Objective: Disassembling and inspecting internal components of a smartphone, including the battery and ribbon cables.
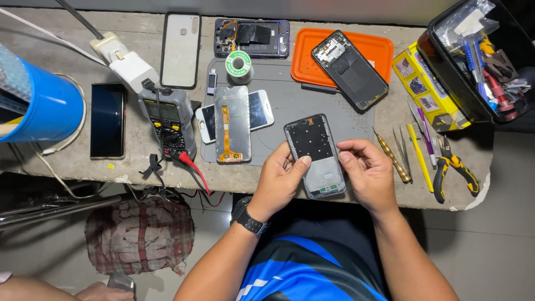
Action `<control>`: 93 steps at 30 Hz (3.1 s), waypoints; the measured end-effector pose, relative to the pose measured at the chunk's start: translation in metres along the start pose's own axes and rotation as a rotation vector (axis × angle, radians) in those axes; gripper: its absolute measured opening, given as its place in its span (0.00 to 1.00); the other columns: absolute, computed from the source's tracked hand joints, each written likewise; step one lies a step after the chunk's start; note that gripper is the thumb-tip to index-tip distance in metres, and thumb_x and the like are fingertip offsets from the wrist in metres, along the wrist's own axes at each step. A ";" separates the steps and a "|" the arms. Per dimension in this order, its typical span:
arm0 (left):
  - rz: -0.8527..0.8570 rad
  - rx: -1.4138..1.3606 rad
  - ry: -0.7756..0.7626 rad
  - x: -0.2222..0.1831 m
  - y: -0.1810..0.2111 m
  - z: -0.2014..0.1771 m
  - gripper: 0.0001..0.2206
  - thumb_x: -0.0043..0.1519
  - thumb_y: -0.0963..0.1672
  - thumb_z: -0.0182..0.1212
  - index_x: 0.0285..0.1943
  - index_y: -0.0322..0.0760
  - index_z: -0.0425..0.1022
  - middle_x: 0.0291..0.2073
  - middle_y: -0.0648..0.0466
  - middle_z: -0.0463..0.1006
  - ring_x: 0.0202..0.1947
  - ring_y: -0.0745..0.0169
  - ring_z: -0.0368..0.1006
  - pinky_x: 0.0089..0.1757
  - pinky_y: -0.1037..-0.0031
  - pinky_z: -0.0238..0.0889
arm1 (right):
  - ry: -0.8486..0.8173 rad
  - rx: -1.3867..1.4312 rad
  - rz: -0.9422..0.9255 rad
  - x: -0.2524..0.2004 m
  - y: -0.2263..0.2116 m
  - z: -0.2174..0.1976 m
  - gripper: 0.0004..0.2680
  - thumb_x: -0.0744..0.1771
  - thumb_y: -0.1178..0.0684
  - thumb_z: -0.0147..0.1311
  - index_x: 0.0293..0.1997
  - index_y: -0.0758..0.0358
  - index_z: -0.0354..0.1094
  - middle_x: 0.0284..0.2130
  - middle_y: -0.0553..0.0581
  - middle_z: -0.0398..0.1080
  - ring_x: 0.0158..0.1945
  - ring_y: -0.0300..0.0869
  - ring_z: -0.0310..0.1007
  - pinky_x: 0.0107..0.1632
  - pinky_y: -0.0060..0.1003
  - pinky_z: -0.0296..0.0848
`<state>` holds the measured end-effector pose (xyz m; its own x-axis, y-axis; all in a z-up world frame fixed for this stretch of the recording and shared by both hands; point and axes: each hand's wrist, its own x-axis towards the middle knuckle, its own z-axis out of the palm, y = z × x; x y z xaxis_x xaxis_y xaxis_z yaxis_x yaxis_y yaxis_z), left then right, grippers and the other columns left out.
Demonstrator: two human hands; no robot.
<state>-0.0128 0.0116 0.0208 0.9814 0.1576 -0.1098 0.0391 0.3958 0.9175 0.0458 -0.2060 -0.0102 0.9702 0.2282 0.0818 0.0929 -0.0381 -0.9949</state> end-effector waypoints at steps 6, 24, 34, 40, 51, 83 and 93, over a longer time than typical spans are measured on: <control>-0.009 -0.005 -0.002 0.001 -0.007 -0.002 0.09 0.75 0.36 0.64 0.63 0.27 0.79 0.44 0.50 0.87 0.49 0.69 0.81 0.50 0.69 0.82 | 0.051 -0.047 -0.009 -0.001 -0.003 0.005 0.05 0.75 0.61 0.61 0.57 0.70 0.81 0.31 0.53 0.73 0.33 0.29 0.70 0.38 0.27 0.75; -0.002 -0.051 0.043 0.000 -0.008 -0.002 0.12 0.75 0.36 0.64 0.67 0.25 0.78 0.47 0.49 0.88 0.50 0.69 0.83 0.51 0.69 0.82 | -0.019 -0.017 -0.066 0.000 -0.011 0.010 0.15 0.75 0.53 0.60 0.70 0.72 0.74 0.49 0.67 0.83 0.47 0.38 0.81 0.50 0.38 0.85; -0.014 -0.134 0.038 0.001 -0.017 0.000 0.16 0.77 0.38 0.63 0.73 0.29 0.76 0.54 0.46 0.89 0.54 0.62 0.86 0.54 0.63 0.84 | -0.125 0.101 -0.009 -0.008 -0.014 0.010 0.24 0.72 0.63 0.64 0.80 0.71 0.64 0.53 0.64 0.82 0.49 0.37 0.82 0.51 0.30 0.84; -0.189 -0.634 0.002 0.000 -0.001 0.009 0.22 0.81 0.44 0.53 0.85 0.36 0.68 0.53 0.51 0.86 0.46 0.61 0.85 0.49 0.61 0.86 | -0.216 0.069 -0.142 -0.027 -0.064 0.030 0.29 0.69 0.49 0.72 0.79 0.71 0.66 0.51 0.67 0.82 0.45 0.41 0.84 0.48 0.38 0.87; -0.377 -0.740 -0.186 0.009 -0.037 -0.028 0.35 0.77 0.53 0.43 0.92 0.29 0.53 0.32 0.54 0.66 0.26 0.68 0.65 0.25 0.77 0.67 | 0.065 -0.456 -0.283 0.040 -0.080 -0.008 0.09 0.73 0.62 0.71 0.62 0.64 0.82 0.46 0.63 0.86 0.46 0.49 0.87 0.45 0.41 0.83; -0.277 -0.844 -0.328 0.005 -0.050 -0.047 0.38 0.80 0.58 0.39 0.91 0.25 0.50 0.33 0.48 0.67 0.31 0.58 0.67 0.30 0.68 0.71 | -0.237 -1.104 -0.153 0.127 -0.119 -0.001 0.28 0.69 0.55 0.69 0.82 0.71 0.66 0.67 0.84 0.70 0.70 0.75 0.69 0.70 0.71 0.67; -0.265 -0.838 -0.319 0.005 -0.048 -0.046 0.37 0.80 0.56 0.39 0.90 0.24 0.50 0.33 0.48 0.66 0.30 0.59 0.66 0.29 0.70 0.69 | -0.278 -1.070 -0.344 0.038 -0.088 -0.018 0.31 0.64 0.48 0.71 0.80 0.56 0.68 0.64 0.74 0.74 0.65 0.71 0.76 0.66 0.64 0.74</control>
<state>-0.0180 0.0348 -0.0410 0.9701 -0.2372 -0.0521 0.2420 0.9262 0.2890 0.0781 -0.2115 0.0814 0.7865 0.5872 0.1911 0.6133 -0.7064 -0.3534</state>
